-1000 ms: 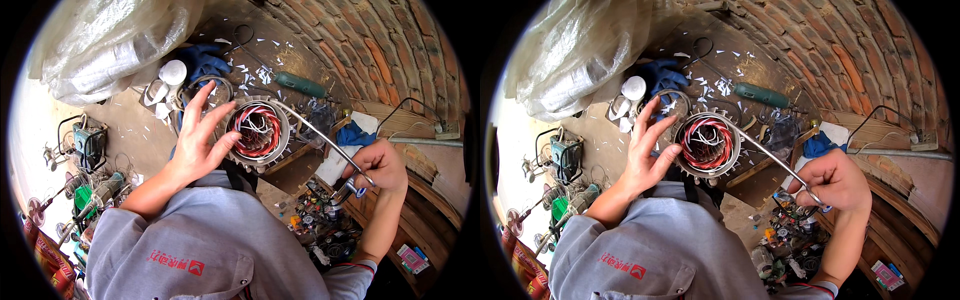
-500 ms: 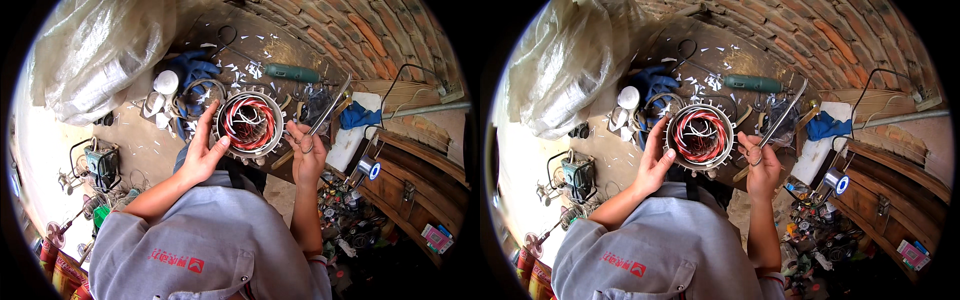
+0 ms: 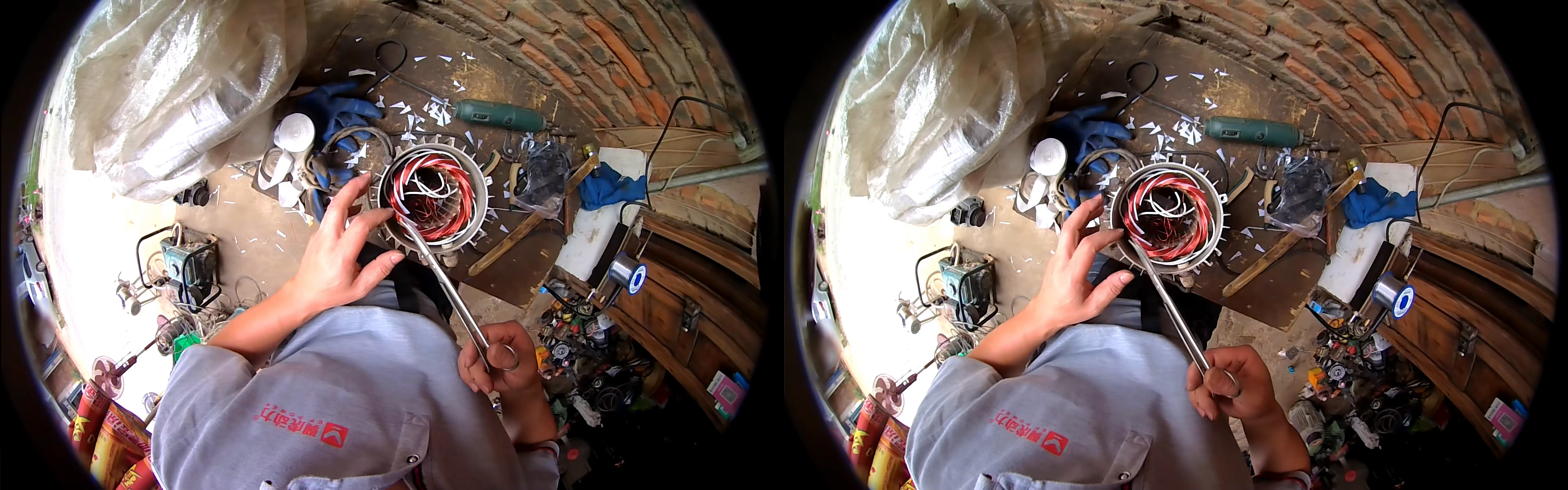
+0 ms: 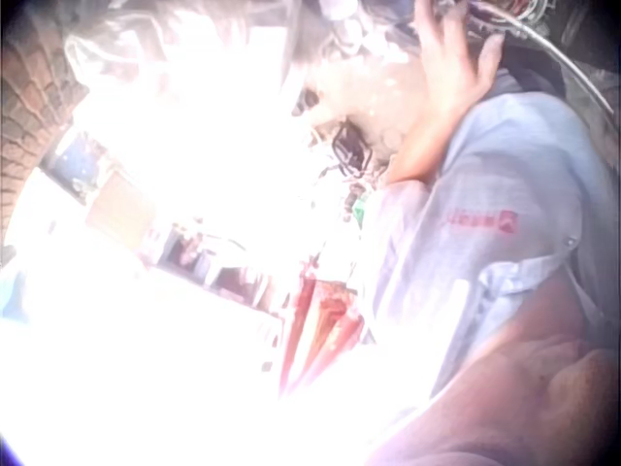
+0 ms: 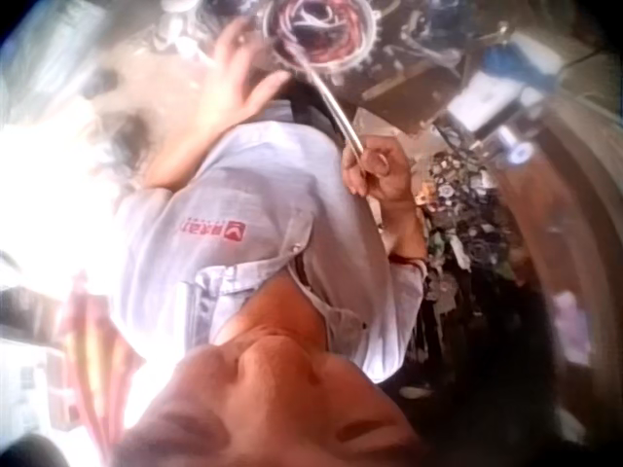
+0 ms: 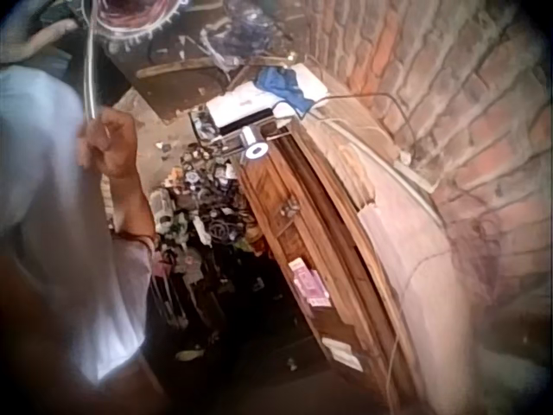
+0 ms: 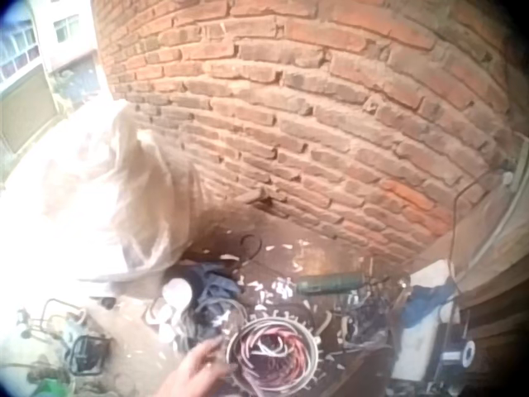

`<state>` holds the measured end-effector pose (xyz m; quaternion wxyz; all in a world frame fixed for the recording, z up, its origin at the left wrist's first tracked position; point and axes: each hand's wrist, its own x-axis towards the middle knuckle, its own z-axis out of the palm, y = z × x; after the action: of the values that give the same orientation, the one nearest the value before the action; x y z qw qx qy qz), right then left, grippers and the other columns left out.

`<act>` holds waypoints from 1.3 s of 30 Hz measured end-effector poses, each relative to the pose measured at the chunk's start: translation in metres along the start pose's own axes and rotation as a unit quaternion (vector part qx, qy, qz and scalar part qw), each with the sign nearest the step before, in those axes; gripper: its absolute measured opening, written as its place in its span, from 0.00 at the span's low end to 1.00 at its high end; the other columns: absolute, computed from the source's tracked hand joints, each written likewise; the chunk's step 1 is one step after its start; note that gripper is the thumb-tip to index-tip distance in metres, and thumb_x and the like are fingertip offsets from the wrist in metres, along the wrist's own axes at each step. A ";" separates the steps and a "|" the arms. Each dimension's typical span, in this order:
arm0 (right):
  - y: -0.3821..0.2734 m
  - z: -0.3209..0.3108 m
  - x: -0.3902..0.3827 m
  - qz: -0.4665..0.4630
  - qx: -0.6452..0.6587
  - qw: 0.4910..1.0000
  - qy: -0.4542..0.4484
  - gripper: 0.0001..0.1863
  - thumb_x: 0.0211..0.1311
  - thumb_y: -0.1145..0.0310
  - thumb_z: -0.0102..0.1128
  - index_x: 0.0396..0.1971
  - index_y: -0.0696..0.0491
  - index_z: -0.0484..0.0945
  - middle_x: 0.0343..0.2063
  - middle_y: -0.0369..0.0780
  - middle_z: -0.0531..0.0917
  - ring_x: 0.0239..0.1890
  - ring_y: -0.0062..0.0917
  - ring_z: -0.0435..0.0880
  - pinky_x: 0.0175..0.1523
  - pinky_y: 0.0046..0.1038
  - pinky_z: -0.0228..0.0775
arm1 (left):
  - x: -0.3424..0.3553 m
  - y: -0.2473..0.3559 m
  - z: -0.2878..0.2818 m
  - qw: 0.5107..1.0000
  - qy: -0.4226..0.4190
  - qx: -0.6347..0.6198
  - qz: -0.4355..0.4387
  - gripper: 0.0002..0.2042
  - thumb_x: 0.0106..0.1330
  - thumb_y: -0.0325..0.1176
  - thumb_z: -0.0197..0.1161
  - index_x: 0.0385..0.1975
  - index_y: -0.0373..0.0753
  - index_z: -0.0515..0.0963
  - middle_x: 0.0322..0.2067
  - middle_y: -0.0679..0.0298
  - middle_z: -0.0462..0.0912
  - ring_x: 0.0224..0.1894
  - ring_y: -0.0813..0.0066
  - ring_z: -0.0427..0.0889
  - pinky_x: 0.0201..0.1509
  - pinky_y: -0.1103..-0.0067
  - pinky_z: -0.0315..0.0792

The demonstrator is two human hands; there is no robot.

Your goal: The person uses long metal tweezers to adjust and arrange red and white wires inside a circular motor stator. They carefully manipulate the wire ends within the stator slots, occasionally using their fingers to hold the assembly steady.

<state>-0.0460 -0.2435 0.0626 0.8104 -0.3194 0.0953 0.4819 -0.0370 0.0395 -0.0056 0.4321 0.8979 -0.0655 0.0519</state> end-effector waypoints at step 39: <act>-0.074 -0.049 0.038 0.184 0.102 0.976 -0.050 0.25 0.72 0.56 0.53 0.32 0.69 0.75 0.10 0.44 0.75 0.11 0.25 0.71 0.21 0.28 0.66 | 0.027 0.015 -0.013 0.978 -0.089 0.184 -0.037 0.29 0.48 0.56 0.72 0.42 0.39 0.78 0.62 0.44 0.68 0.53 0.48 0.80 0.49 0.62 0.80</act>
<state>0.0428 -0.2707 0.0385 0.7396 -0.1877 0.1607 0.6261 -0.0131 0.0385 0.0177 0.2535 0.9649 -0.0597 -0.0333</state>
